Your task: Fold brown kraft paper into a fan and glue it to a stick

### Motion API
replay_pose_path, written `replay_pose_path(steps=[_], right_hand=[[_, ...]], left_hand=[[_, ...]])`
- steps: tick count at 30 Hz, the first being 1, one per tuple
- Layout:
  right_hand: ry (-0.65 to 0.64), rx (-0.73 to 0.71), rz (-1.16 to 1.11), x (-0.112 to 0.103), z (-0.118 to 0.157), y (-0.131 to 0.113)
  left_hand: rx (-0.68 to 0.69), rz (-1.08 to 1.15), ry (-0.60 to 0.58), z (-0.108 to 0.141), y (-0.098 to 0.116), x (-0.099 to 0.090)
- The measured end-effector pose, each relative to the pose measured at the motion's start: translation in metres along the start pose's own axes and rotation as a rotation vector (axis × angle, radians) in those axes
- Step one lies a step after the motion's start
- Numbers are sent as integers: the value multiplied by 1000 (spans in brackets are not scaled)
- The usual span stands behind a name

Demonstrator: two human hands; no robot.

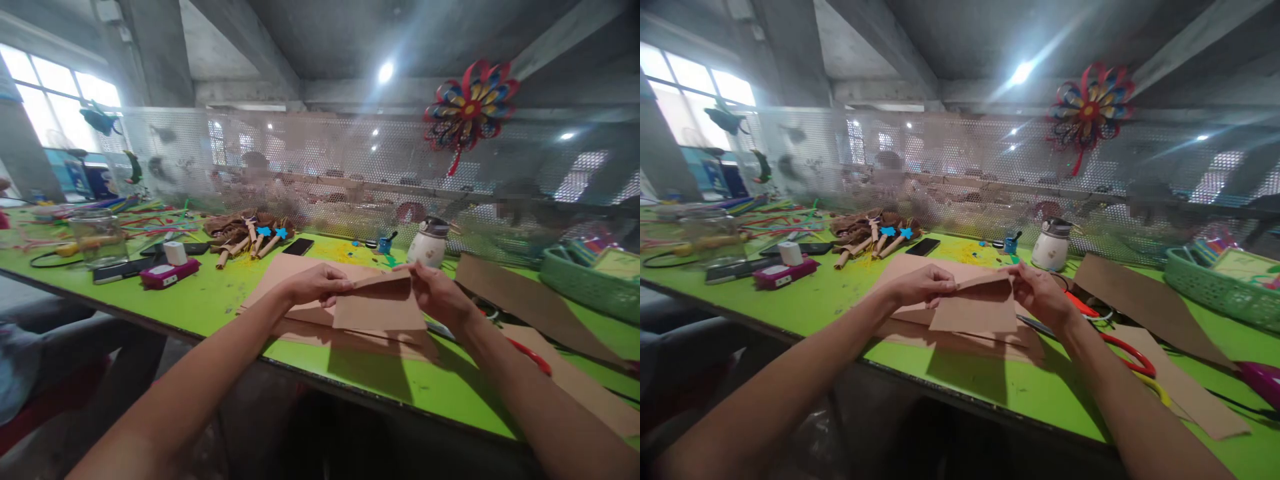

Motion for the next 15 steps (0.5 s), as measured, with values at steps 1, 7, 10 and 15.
replay_pose_path(steps=[1, 7, 10, 15], right_hand=[[3, -25, -11, 5, 1, -4], [-257, 72, 63, 61, 19, -1], [-293, 17, 137, 70, 23, -6], [-296, -83, 255, 71, 22, -15]], left_hand=[[21, 76, 1, 0, 2, 3], [-73, 351, -157, -5, -10, 33], [-161, 451, -228, -3, -19, 48], [-174, 582, -391, 1, -20, 68]])
Point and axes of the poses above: each hand's wrist, its own z-axis away from the middle knuckle, its own x-axis out of the palm, y = z × x, the point moved 8 cm from there along -z, towards the middle knuckle, and after that the axes turned 1 degree about y, right-handed, at the moved point
